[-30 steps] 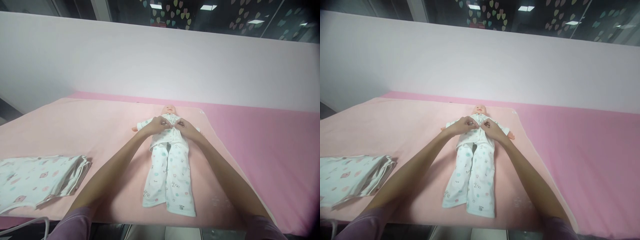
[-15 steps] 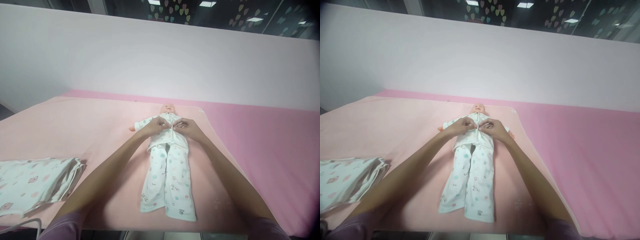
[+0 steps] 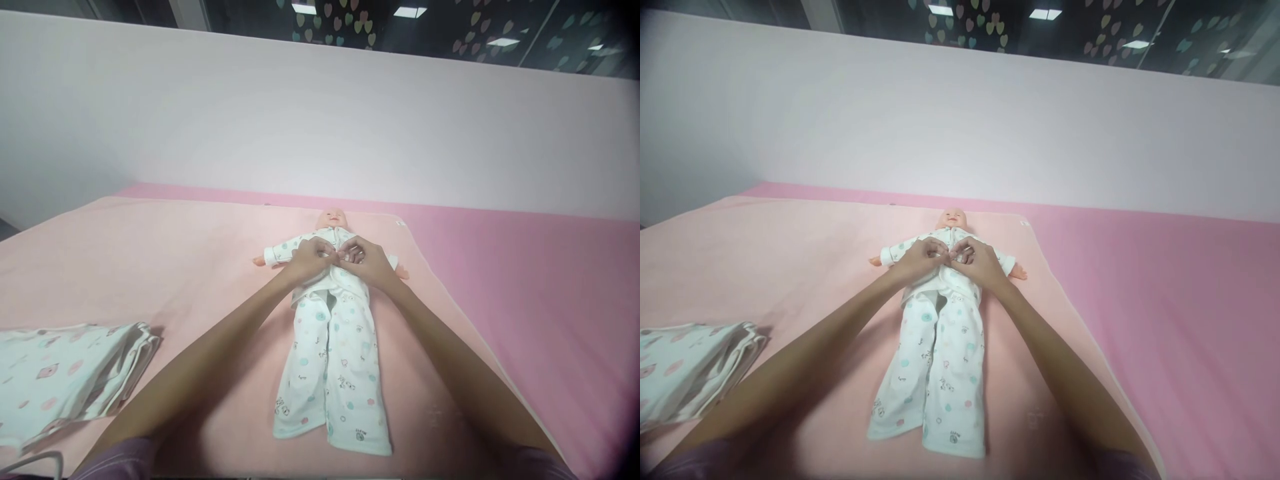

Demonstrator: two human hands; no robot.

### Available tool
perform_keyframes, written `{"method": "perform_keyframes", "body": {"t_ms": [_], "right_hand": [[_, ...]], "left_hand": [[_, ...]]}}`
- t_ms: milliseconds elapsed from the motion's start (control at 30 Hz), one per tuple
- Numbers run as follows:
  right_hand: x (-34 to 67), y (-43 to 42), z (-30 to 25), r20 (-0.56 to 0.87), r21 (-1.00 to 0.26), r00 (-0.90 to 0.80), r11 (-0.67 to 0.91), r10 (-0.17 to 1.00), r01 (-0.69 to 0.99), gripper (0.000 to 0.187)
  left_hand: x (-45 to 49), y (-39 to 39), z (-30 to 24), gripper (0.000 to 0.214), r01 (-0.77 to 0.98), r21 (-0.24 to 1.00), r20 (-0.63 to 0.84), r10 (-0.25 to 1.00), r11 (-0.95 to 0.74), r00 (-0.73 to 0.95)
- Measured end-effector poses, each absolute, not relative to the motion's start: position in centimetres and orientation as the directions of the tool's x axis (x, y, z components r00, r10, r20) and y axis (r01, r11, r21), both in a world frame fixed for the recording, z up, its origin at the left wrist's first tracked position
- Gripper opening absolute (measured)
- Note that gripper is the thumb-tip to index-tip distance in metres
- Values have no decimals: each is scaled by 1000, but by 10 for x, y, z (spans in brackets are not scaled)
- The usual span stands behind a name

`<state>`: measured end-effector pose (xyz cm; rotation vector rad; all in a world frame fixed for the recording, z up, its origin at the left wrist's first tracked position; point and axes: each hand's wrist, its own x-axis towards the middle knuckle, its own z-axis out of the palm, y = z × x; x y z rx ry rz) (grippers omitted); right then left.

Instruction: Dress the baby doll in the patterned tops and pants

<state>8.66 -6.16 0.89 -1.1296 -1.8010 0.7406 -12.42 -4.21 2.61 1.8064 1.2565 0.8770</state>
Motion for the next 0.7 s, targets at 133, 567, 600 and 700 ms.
{"method": "perform_keyframes", "body": {"t_ms": [133, 567, 600, 700], "right_hand": [[93, -61, 11, 276, -852, -279, 369, 920, 371, 40], [108, -55, 16, 335, -737, -348, 474, 875, 481, 26], [107, -54, 19, 356, -708, -351, 496, 866, 504, 24], [103, -43, 32, 353, -590, -393, 528, 849, 611, 26]], "left_hand": [[-131, -35, 24, 39, 384, 898, 61, 926, -213, 372], [-136, -40, 22, 31, 485, 772, 235, 893, -411, 383], [-137, -38, 22, 30, 490, 781, 226, 906, -389, 358], [-139, -25, 24, 33, 499, 809, 179, 939, -311, 294]]}}
